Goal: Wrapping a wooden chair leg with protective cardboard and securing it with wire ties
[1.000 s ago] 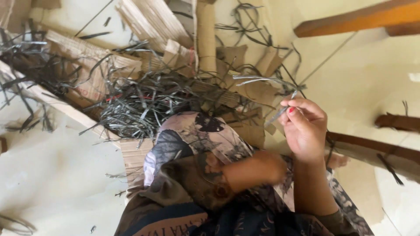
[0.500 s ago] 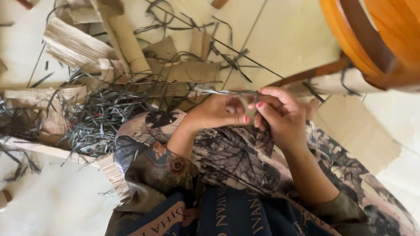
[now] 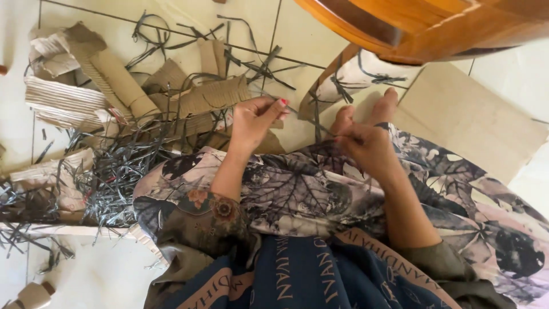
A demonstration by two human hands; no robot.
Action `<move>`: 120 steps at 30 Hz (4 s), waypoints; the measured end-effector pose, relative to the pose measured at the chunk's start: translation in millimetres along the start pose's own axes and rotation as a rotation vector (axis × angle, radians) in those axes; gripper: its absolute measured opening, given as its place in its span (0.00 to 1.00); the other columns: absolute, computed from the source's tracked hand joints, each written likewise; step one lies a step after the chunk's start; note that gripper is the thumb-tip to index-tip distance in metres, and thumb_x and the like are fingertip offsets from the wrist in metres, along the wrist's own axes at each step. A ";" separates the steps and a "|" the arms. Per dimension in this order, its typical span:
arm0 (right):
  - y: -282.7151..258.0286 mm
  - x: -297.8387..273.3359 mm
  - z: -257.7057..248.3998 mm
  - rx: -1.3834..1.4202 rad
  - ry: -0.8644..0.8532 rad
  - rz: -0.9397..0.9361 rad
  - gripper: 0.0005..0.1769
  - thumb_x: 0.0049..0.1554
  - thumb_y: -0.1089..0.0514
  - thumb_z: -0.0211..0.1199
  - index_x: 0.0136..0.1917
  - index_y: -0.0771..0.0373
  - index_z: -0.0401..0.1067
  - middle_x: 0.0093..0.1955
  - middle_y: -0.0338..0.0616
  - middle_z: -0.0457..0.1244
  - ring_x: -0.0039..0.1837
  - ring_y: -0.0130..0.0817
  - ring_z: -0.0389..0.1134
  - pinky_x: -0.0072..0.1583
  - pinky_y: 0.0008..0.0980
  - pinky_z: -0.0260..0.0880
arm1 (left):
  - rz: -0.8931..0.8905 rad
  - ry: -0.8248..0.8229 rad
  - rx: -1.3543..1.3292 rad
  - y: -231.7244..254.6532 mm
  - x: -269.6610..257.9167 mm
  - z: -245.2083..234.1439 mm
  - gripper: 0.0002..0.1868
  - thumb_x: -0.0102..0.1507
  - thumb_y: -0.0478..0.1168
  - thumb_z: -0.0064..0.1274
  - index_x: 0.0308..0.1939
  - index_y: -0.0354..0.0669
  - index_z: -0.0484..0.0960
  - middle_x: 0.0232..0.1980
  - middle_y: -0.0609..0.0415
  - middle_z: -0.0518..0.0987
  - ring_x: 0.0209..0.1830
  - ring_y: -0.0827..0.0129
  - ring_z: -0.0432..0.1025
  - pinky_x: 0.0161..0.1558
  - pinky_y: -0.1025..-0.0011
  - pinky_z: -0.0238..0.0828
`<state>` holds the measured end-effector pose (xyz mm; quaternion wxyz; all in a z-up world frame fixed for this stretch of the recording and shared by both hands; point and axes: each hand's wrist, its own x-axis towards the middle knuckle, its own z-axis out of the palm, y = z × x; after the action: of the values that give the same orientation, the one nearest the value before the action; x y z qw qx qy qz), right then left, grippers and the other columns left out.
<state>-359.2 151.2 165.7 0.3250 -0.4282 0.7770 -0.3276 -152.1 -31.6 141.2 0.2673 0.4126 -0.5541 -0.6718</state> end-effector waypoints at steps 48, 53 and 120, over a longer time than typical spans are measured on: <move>63.0 56.8 88.1 -0.900 0.171 -0.197 0.01 0.62 0.58 0.57 0.47 0.53 0.69 0.47 0.62 0.65 0.37 0.61 0.73 0.37 0.53 0.72 | -0.206 -0.214 0.378 -77.1 42.2 28.6 0.15 0.59 0.48 0.66 0.45 0.45 0.89 0.37 0.48 0.87 0.39 0.61 0.82 0.43 0.68 0.80; -2.8 29.2 86.1 -0.733 0.165 -0.328 0.08 0.65 0.58 0.55 0.46 0.59 0.73 0.30 0.58 0.65 0.33 0.66 0.70 0.34 0.56 0.69 | -0.297 -0.211 0.245 -91.5 47.1 41.0 0.14 0.58 0.45 0.66 0.45 0.44 0.88 0.34 0.53 0.88 0.34 0.71 0.83 0.41 0.77 0.79; 70.9 73.3 70.9 0.568 0.427 0.161 0.11 0.63 0.66 0.62 0.38 0.70 0.69 0.21 0.54 0.62 0.19 0.40 0.64 0.21 0.33 0.62 | -0.380 -0.240 0.028 -126.6 36.9 74.1 0.11 0.69 0.38 0.50 0.42 0.34 0.86 0.26 0.53 0.80 0.23 0.78 0.72 0.30 0.80 0.74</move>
<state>-366.5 100.2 52.7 0.2863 -0.1801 0.7366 -0.5857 -221.7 7.8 12.9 0.0622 0.4304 -0.5033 -0.7467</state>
